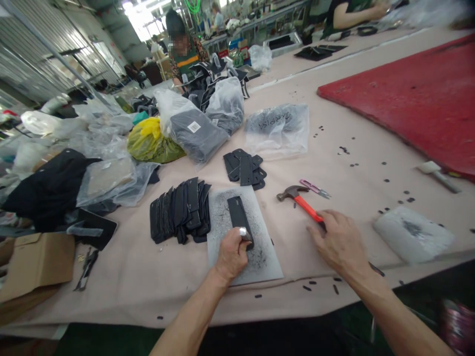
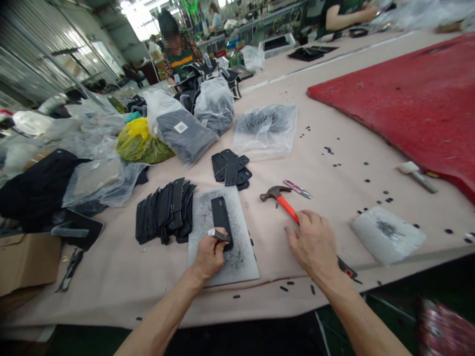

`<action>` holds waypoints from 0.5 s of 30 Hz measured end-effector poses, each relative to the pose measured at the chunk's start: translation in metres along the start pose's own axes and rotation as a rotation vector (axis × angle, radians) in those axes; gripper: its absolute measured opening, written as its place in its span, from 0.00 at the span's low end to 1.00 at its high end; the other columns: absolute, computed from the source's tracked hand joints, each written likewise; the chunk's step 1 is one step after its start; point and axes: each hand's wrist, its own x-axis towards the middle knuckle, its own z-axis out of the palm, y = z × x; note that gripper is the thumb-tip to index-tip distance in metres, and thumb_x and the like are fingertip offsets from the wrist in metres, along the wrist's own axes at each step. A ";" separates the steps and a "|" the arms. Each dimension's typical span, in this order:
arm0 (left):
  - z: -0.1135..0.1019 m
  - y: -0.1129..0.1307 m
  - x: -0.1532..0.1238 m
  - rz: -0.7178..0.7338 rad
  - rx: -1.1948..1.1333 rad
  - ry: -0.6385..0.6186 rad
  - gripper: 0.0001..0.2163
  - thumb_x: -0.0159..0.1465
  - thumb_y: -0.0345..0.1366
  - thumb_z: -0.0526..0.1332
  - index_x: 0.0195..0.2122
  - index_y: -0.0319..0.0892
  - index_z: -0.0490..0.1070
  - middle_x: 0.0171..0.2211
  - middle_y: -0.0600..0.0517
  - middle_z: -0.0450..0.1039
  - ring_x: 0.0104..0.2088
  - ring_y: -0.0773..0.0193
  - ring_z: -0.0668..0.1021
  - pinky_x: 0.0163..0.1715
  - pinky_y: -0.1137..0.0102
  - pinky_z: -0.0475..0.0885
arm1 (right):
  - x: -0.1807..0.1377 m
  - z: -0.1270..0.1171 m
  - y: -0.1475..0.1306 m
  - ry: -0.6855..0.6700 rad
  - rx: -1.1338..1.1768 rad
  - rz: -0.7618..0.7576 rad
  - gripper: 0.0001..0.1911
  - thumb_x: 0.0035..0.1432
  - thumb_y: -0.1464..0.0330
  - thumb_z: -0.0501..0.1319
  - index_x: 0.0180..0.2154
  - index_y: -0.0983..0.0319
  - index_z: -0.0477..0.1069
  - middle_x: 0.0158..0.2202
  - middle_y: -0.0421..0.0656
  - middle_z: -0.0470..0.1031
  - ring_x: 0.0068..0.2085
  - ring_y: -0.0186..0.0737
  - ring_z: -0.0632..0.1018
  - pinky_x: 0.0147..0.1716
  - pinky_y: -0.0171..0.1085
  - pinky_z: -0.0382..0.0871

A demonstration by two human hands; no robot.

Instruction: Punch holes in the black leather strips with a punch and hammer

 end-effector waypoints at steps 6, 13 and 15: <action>-0.002 0.003 0.000 -0.029 -0.022 -0.001 0.08 0.59 0.24 0.56 0.35 0.43 0.69 0.33 0.49 0.73 0.37 0.59 0.75 0.39 0.65 0.71 | 0.001 -0.002 0.030 -0.391 -0.047 0.225 0.10 0.58 0.62 0.56 0.38 0.62 0.68 0.33 0.48 0.70 0.34 0.48 0.73 0.31 0.42 0.64; -0.005 0.006 0.000 -0.028 -0.005 0.006 0.06 0.58 0.24 0.56 0.32 0.43 0.65 0.30 0.51 0.69 0.33 0.61 0.73 0.35 0.67 0.68 | 0.003 -0.015 -0.005 -0.773 1.048 0.822 0.08 0.46 0.70 0.60 0.30 0.60 0.61 0.22 0.34 0.63 0.18 0.29 0.64 0.18 0.31 0.62; -0.005 0.005 -0.001 -0.025 0.010 0.013 0.07 0.57 0.24 0.56 0.30 0.43 0.64 0.29 0.52 0.68 0.32 0.61 0.72 0.34 0.68 0.66 | -0.001 -0.022 -0.021 -0.797 1.161 0.904 0.06 0.48 0.69 0.59 0.29 0.60 0.61 0.20 0.32 0.60 0.15 0.26 0.59 0.13 0.28 0.55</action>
